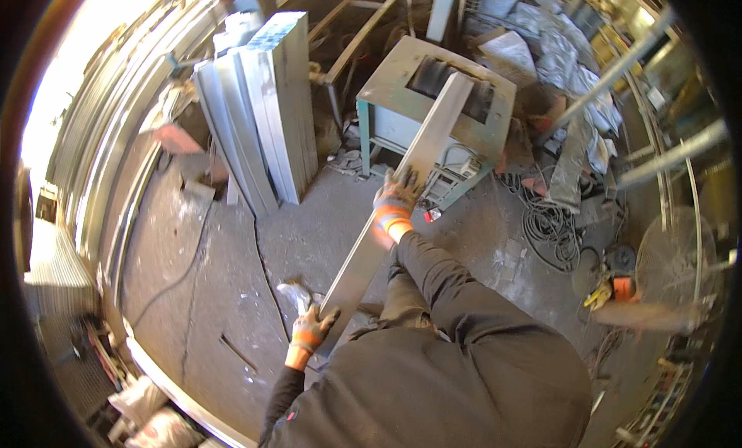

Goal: The person repeatedly feeds long metal bars through a belt sander, flipping them to smooth multiple edges. The person stacks the finished bars with others nearby.

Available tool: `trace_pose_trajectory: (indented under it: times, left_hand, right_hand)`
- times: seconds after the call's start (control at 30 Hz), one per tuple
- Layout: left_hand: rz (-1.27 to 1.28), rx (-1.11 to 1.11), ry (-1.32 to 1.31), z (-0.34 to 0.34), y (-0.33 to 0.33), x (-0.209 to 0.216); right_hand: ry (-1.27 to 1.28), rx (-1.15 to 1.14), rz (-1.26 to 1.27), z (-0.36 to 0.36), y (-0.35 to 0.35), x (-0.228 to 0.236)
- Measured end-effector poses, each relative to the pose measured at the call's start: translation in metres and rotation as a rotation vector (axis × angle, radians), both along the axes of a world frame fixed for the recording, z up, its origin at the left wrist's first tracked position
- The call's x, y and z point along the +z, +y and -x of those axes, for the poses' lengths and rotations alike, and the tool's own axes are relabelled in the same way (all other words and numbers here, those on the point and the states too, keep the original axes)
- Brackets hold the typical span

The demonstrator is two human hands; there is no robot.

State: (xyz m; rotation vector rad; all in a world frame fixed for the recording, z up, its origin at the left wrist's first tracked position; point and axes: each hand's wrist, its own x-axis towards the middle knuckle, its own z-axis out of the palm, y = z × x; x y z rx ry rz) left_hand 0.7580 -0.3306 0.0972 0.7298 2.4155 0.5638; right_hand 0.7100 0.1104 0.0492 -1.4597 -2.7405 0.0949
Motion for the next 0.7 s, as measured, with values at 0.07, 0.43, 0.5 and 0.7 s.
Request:
trace_pose_trajectory:
  times: [0.07, 0.43, 0.5, 0.7]
  left_hand:
    - [0.037, 0.016, -0.010, -0.006, -0.040, 0.002]
    - [0.180, -0.084, 0.799, 0.095, -0.205, 0.267]
    - [0.156, -0.157, 1.031, 0.112, -0.212, 0.325]
    - [0.160, -0.100, 1.025, 0.092, -0.192, 0.353]
  right_hand:
    - [0.043, -0.006, 0.109, -0.010, -0.042, 0.019]
    - [0.315, 1.358, -0.154, 0.003, -0.118, 0.193]
    - [0.281, 1.275, -0.219, 0.022, -0.130, 0.218]
    - [0.470, 1.201, -0.313, 0.006, -0.128, 0.244]
